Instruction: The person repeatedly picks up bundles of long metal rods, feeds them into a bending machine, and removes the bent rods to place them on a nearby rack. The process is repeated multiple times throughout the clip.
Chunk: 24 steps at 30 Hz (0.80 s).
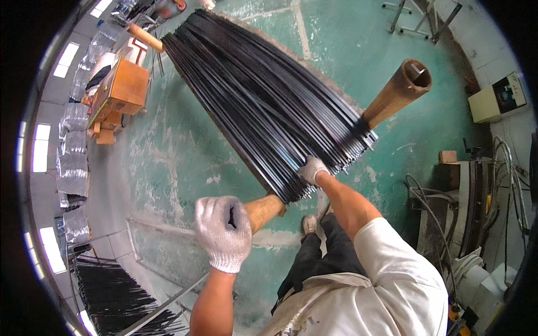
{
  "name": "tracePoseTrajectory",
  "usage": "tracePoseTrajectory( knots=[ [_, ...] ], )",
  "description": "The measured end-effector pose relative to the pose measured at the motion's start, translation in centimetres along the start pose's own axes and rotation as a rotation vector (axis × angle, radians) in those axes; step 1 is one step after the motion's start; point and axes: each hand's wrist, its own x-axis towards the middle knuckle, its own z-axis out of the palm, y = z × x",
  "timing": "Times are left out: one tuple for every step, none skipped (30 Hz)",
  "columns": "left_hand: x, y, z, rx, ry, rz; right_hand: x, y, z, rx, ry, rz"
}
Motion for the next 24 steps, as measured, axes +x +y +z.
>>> tracePoseTrajectory(
  knots=[
    [-0.4,-0.3,-0.1,0.004,0.025,0.009,-1.5,-1.0,-0.1,0.007,0.045,-0.012],
    [-0.7,-0.6,-0.2,0.007,0.048,0.023,-3.1,-1.9,0.0,0.019,0.093,-0.022],
    [-0.8,-0.6,-0.1,0.019,0.082,0.067,-4.3,-2.2,-0.3,0.002,0.071,0.01],
    [-1.0,-0.5,-0.2,0.027,0.12,0.115,-5.7,-2.4,-0.7,-0.013,0.057,0.044],
    [-1.2,-0.3,-0.6,0.033,0.16,0.161,-7.5,-1.3,-1.1,-0.031,0.032,0.02],
    [-1.6,0.2,-1.3,0.019,0.167,0.233,-9.6,0.9,-1.4,-0.049,0.011,-0.002],
    [-2.4,0.9,-2.1,0.007,0.175,0.308,-12.8,3.6,-1.1,-0.099,0.035,-0.016],
    [-3.3,1.6,-2.6,-0.009,0.185,0.387,-16.1,6.2,-1.1,-0.15,0.062,-0.025],
    [-4.8,2.4,-2.8,-0.086,0.112,0.416,-20.3,9.0,-0.9,-0.122,0.024,0.045],
    [-6.6,3.5,-2.5,-0.167,0.029,0.461,-23.7,15.1,0.8,-0.075,0.066,0.033],
    [-9.1,3.6,-1.1,-0.282,-0.033,0.492,-28.9,18.6,1.4,-0.061,0.087,0.061],
    [-11.6,3.6,1.1,-0.395,-0.1,0.52,-34.3,21.7,2.3,-0.215,0.067,0.158],
    [-13.7,3.6,3.1,-0.495,-0.117,0.448,-41.1,22.7,2.0,-0.093,0.019,0.253],
    [-15.8,3.3,5.3,-0.594,-0.136,0.368,-47.3,22.6,1.7,-0.137,-0.067,0.408],
    [-18.1,2.8,8.0,-0.694,-0.273,0.097,-53.2,24.5,3.1,-0.124,0.006,0.409],
    [-20.4,1.7,11.5,-0.781,-0.42,-0.175,-57.5,28.8,5.9,-0.209,-0.053,0.56],
    [-23.1,-1.2,17.0,-0.902,-0.55,-0.554,-61.4,29.5,7.8,-0.179,-0.057,0.617],
    [-24.2,-3.8,21.0,-0.953,-0.67,-0.781,-64.9,29.6,9.2,-0.148,-0.06,0.676],
    [-24.2,-4.9,23.6,-1.063,-0.71,-0.876,-66.7,28.6,10.4,-0.159,-0.025,0.684],
    [-24.2,-5.2,24.7,-1.167,-0.754,-0.97,-67.7,26.9,11.4,-0.165,0.011,0.693],
    [-22.7,-4.1,24.7,-1.404,-0.792,-1.161,-68.5,24.7,12.3,-0.163,0.048,0.707],
    [-20.9,-2.6,24.4,-1.629,-0.824,-1.36,-68.6,21.2,12.5,-0.175,0.11,0.723],
    [-20.1,-3.5,26.6,-1.734,-0.669,-1.348,-68.2,20.3,13.5,-0.203,0.19,0.748],
    [-18.5,-2.0,26.0,-1.842,-0.731,-1.368,-67.9,19.9,15.4,-0.19,0.27,0.807]
  ],
)
